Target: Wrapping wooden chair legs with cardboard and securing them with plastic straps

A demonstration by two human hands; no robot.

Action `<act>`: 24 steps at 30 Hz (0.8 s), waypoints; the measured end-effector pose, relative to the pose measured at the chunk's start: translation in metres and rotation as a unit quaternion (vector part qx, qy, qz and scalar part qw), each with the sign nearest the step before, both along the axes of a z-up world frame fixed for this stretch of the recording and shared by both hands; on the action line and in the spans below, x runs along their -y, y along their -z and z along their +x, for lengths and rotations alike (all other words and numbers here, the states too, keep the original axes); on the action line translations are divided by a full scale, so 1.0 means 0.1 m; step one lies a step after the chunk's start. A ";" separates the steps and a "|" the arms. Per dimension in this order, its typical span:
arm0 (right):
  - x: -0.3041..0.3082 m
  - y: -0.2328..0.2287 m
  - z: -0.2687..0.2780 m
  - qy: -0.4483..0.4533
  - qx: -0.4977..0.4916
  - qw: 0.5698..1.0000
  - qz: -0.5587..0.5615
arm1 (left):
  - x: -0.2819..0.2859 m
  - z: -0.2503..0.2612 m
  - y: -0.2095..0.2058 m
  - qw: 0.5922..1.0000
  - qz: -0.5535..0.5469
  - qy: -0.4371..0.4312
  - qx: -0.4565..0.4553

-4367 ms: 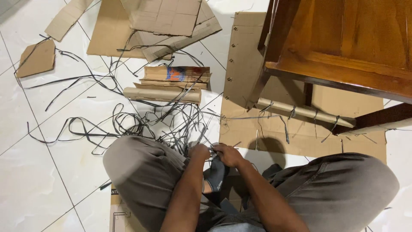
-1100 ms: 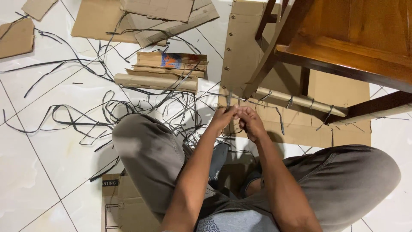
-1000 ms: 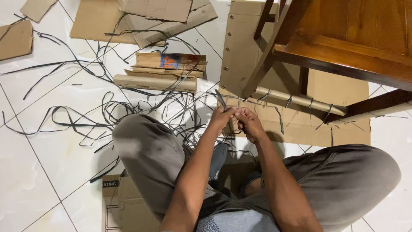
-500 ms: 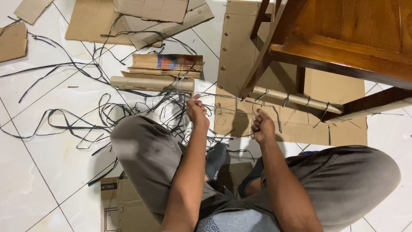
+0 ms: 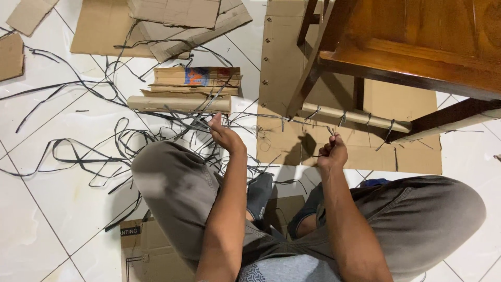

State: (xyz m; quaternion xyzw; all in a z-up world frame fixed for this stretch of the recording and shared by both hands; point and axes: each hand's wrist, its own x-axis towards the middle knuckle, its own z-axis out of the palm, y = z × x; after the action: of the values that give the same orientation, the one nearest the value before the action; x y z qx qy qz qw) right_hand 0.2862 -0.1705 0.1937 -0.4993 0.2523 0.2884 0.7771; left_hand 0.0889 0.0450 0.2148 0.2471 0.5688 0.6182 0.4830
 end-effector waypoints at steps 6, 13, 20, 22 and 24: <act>-0.07 -0.06 -0.07 -0.019 0.014 1.000 0.018 | 0.01 0.07 0.21 0.996 -0.023 0.076 -0.042; -0.20 -0.27 -0.23 -0.085 0.042 0.994 0.054 | 0.14 0.06 0.29 0.941 -0.057 0.275 -0.187; -0.14 -0.11 -0.34 -0.165 0.071 0.982 -0.054 | 0.03 -0.02 0.80 0.882 -0.136 0.235 -0.384; -0.12 0.10 -0.33 -0.183 0.080 0.976 -0.084 | 0.00 -0.06 0.99 0.885 -0.161 0.213 -0.381; -0.09 0.37 -0.30 -0.199 0.088 0.969 -0.115 | 0.01 -0.12 1.00 0.886 -0.186 0.191 -0.378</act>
State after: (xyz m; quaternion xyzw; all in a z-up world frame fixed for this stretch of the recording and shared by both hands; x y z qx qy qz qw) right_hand 0.2558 -0.1618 0.1562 -0.6485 0.1101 0.3614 0.6608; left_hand 0.0766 0.0441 0.1145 0.4720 0.7545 0.2562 0.3772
